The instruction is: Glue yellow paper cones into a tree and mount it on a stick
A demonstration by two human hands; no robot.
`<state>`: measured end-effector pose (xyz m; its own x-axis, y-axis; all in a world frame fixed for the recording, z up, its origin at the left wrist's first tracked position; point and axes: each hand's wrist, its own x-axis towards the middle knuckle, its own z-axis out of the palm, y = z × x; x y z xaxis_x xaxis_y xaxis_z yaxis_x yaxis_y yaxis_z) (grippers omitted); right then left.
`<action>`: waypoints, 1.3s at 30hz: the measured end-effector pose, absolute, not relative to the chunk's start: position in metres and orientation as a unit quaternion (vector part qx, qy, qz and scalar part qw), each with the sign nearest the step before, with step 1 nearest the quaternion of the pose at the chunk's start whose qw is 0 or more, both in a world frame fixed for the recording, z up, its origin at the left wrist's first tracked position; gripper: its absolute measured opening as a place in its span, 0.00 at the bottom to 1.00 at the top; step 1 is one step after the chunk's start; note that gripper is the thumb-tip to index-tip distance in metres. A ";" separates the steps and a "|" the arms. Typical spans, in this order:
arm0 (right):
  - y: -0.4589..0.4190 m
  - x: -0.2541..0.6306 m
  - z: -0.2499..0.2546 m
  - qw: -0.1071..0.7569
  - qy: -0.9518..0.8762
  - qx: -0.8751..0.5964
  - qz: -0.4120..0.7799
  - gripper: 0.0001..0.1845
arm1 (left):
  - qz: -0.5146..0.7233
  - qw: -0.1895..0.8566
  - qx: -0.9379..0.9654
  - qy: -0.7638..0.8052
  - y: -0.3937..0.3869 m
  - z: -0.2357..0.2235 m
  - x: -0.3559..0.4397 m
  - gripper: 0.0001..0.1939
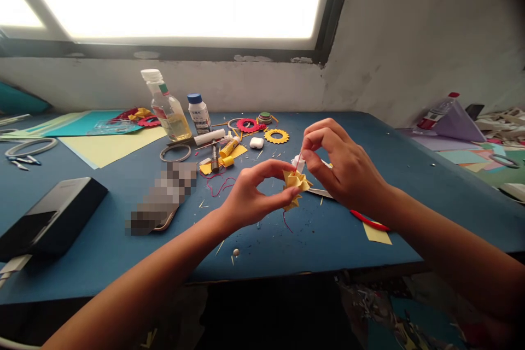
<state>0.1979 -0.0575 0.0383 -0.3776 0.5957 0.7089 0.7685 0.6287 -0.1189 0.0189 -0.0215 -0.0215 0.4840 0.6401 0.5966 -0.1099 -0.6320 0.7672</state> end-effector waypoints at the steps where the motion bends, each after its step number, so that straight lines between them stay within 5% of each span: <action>1: -0.058 0.198 0.039 0.373 -0.822 -0.416 -0.115 0.02 | 0.474 0.400 0.766 0.169 -0.021 -0.021 0.019 0.16; 12: -0.054 0.198 0.037 0.368 -0.817 -0.433 -0.097 0.03 | 0.415 0.505 0.737 0.173 -0.027 -0.018 0.019 0.15; 39: -0.034 0.190 0.031 0.373 -0.852 -0.367 -0.036 0.03 | 0.358 0.513 0.735 0.262 -0.015 -0.003 0.013 0.10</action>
